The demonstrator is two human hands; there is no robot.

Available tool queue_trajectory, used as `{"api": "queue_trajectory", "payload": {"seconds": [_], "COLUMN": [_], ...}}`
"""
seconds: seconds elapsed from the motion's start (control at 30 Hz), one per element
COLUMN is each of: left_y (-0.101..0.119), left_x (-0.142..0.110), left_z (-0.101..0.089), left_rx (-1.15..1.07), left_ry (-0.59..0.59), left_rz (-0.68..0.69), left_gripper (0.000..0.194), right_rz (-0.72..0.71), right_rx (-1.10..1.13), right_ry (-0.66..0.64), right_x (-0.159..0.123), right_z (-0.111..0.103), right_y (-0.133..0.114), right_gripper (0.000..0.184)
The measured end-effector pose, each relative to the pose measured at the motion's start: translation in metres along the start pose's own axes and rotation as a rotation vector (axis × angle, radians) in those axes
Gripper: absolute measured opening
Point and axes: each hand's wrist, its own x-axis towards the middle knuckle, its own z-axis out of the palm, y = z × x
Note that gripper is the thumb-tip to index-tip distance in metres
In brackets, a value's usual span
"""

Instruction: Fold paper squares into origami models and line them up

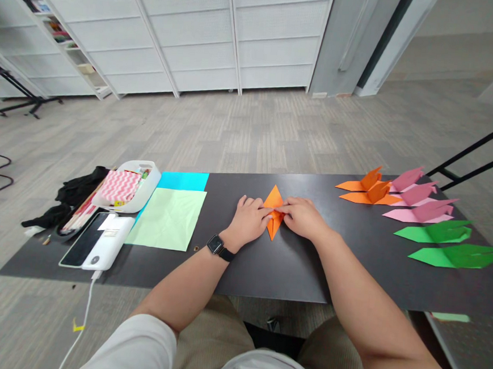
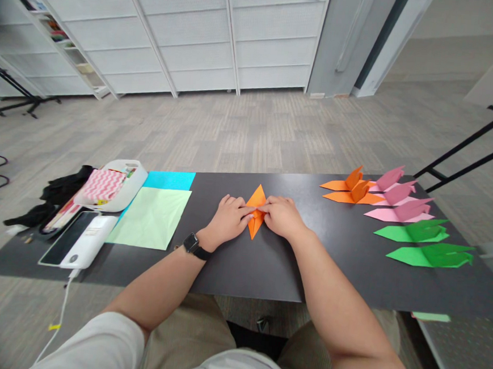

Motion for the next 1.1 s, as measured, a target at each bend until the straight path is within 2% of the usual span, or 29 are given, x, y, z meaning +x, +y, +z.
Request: {"api": "queue_trajectory", "payload": {"seconds": [0.2,0.47,0.6,0.7,0.83,1.1], "left_y": [0.002,0.003,0.002,0.001,0.001,-0.008], "left_x": [-0.001,0.0,0.0,0.0,-0.001,-0.001], "left_z": [0.001,-0.001,-0.001,0.0,0.0,-0.002], "left_rx": [0.004,-0.042,-0.042,-0.039,-0.03,-0.066], "left_ry": [-0.002,-0.03,-0.029,-0.029,-0.025,0.038], "left_rz": [-0.016,-0.033,-0.029,-0.024,-0.018,-0.05], "left_gripper": [0.032,0.032,0.032,0.032,0.033,0.031], "right_rz": [0.055,0.195,0.175,0.106,0.014,0.085], "right_rx": [-0.012,0.02,0.005,0.013,0.037,0.053], "right_ry": [0.03,0.094,0.122,0.17,0.142,0.093], "right_x": [0.001,-0.002,-0.002,-0.003,-0.002,0.003], "right_z": [0.003,0.001,-0.003,-0.004,0.002,0.011], "right_y": [-0.001,0.016,0.019,0.02,0.02,0.023], "right_gripper": [0.046,0.036,0.039,0.048,0.049,0.048]}}
